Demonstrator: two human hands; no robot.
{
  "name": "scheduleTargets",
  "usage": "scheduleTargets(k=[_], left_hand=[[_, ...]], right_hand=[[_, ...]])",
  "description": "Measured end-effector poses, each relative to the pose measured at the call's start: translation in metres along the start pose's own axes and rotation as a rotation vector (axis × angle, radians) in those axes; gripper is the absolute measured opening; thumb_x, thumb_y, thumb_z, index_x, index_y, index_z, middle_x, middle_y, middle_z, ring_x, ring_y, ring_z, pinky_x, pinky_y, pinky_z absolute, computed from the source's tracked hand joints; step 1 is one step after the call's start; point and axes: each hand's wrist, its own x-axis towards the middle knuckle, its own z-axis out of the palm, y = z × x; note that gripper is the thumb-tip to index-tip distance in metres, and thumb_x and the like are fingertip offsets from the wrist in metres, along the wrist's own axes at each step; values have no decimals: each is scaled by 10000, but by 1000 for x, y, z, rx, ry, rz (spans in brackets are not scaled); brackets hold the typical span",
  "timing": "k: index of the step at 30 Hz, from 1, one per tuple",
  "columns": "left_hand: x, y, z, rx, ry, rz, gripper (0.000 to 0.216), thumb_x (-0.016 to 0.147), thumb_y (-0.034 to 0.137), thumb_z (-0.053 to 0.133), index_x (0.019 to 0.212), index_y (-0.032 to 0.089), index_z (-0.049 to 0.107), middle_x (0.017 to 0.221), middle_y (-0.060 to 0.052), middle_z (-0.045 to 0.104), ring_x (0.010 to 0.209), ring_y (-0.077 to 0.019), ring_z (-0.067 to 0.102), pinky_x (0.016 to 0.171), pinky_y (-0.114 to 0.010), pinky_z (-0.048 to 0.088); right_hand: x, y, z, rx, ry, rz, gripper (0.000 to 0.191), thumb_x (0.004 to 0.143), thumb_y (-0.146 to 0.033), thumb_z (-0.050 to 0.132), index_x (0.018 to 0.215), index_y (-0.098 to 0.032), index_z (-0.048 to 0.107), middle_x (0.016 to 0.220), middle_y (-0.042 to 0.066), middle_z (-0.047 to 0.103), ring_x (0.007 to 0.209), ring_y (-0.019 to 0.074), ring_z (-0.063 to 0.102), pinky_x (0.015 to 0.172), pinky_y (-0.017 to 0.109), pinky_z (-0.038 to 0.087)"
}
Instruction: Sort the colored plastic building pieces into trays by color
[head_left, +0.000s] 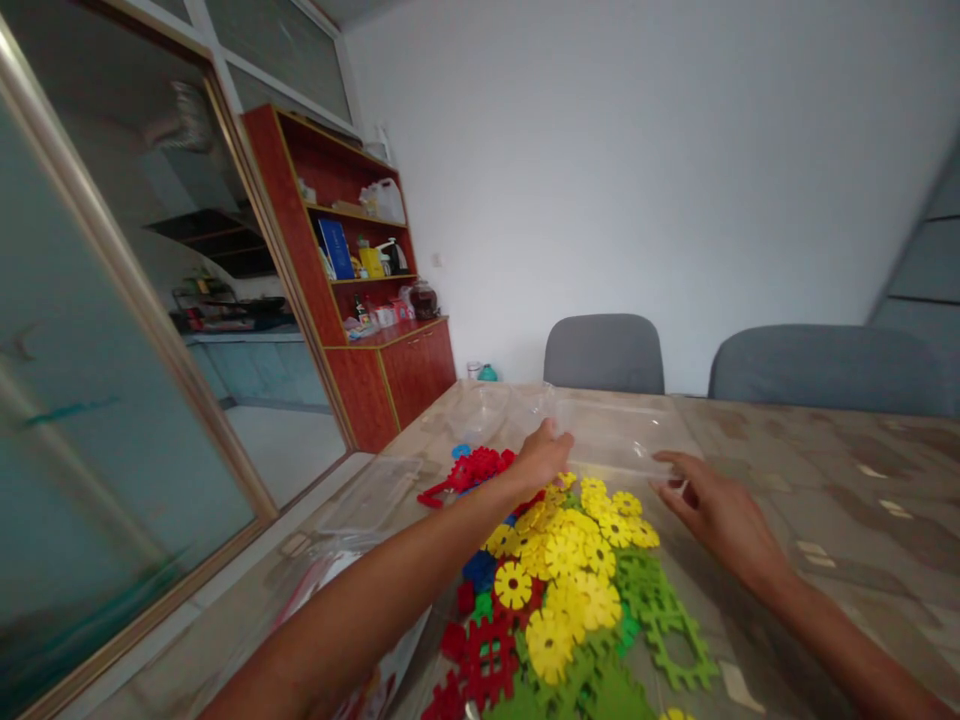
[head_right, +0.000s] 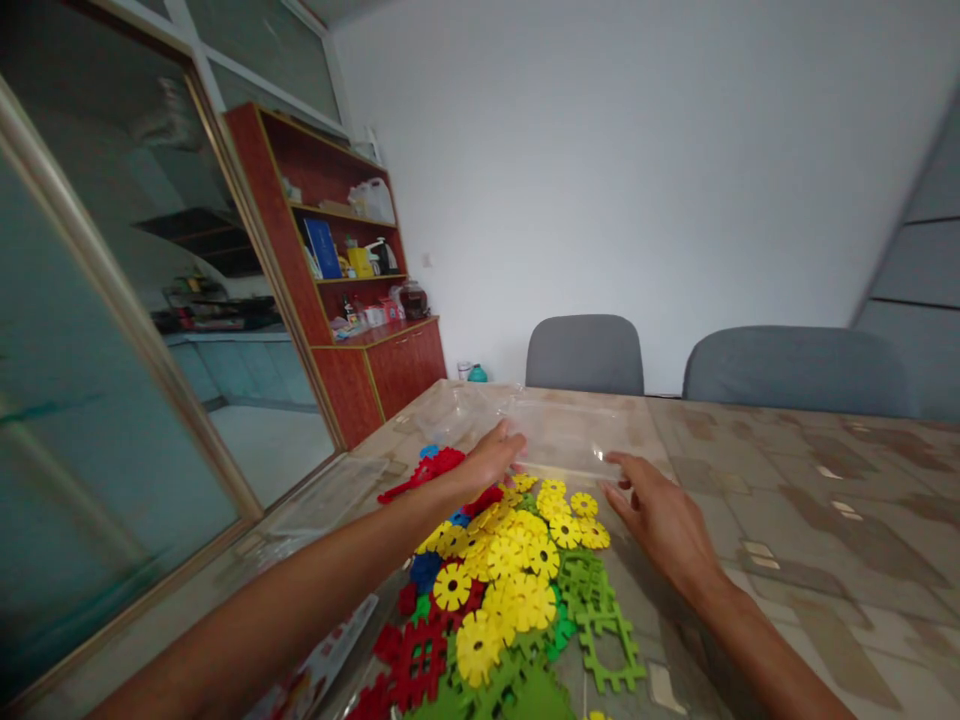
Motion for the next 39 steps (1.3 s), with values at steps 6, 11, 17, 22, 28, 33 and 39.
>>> scheduleTargets(k=[6,11,17,22,28,33,39], left_hand=[[-32,1,-40,171,-89,129,637,894,478,569,1387,85,478,1394,-217,538,1155,-342,607,962,-453,501],[-114,-36,-97,486,-181,280,572,849,377,654,1383,207,539,1504,-105,458,1408,-328,365,1186,-491,226],[-206,-94,-133,863,-261,128,899,855,501,673,1571,349,151,1642,-80,102,1484,-394,100,1144,-679,92],[-223,-105,-142,901,-289,118,829,861,414,675,1555,359,224,1634,-69,120,1478,-408,70,1117,-713,55],[-224,-97,-163,898,-437,152,702,921,509,598,1535,339,302,1614,-70,199,1480,-378,123,1139,-687,89],[-234,-96,-177,877,-430,199,622,937,443,601,1506,351,367,1586,-40,316,1475,-357,192,1168,-649,103],[-231,-79,-180,848,-356,306,420,964,354,578,1376,281,552,1439,-68,542,1366,-306,441,1192,-514,219]], right_hand=[[20,20,16,-64,-19,100,297,883,-456,415,840,-218,587,768,101,691,681,276,660,583,346,445],[17,44,18,-47,-47,191,439,866,-402,381,1161,-147,582,714,96,717,595,275,670,574,353,457],[17,-3,17,41,-115,28,463,931,-444,366,1225,-179,607,872,112,752,725,288,696,697,400,504],[31,-97,43,128,-463,-501,472,1004,-475,361,1301,-215,620,1324,144,628,1234,300,540,1061,496,377],[27,-149,82,68,-645,-593,492,897,-604,557,1296,-331,647,1439,128,537,1330,398,433,1064,650,288],[17,-144,71,40,-693,-602,493,892,-575,577,1309,-318,634,1390,155,551,1271,400,469,1014,628,343],[-4,-124,45,34,-709,-614,530,921,-615,507,1331,-294,604,1293,151,599,1242,383,490,1019,627,350]])
